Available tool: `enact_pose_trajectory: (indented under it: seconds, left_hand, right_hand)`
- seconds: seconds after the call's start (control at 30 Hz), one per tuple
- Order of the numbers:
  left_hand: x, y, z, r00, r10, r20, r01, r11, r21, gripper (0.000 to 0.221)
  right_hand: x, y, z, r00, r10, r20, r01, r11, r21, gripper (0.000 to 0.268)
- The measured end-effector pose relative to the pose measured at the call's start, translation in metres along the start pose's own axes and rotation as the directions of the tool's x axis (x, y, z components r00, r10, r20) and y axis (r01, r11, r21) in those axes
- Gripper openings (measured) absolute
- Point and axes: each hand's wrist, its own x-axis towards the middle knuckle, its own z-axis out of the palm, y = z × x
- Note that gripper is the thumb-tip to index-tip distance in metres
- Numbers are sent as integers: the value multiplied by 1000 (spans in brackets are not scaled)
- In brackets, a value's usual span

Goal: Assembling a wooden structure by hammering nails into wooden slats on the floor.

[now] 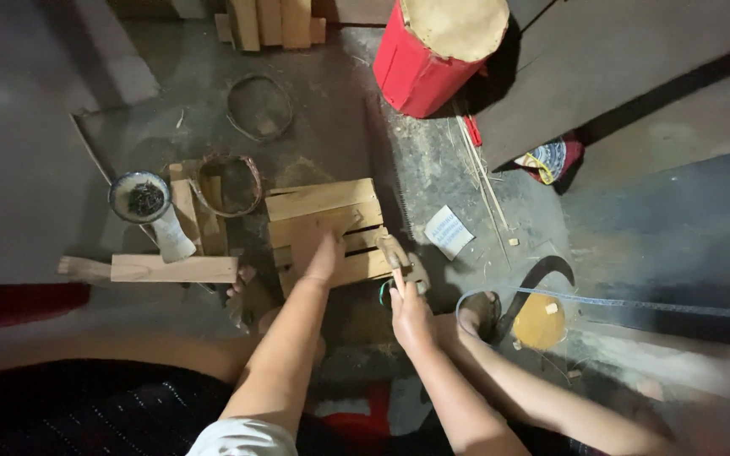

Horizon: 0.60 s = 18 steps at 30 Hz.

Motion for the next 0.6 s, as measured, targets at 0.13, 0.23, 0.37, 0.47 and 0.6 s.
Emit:
enact_pose_trajectory:
  seconds: [0.13, 0.23, 0.37, 0.47, 0.6]
  left_hand:
    - [-2, 11, 11, 986, 55, 155, -123, 869, 480, 14]
    - [-12, 13, -3, 951, 276, -138, -180, 858, 481, 27]
    - [-11, 15, 1, 984, 126, -127, -100, 976, 191, 32]
    - [-4, 5, 36, 997, 67, -47, -53, 966, 254, 32]
    - [-14, 13, 35, 981, 187, 55, -195, 929, 315, 32]
  right_hand:
    - [3, 0, 1, 998, -33, -50, 33, 999, -2, 38]
    - [12, 23, 22, 999, 19, -35, -17, 999, 46, 43]
    - [27, 35, 31, 999, -2, -42, 1, 1000, -7, 44]
    - [22, 33, 31, 1000, 23, -15, -23, 1000, -16, 44]
    - [8, 15, 15, 998, 47, 31, -47, 999, 26, 45]
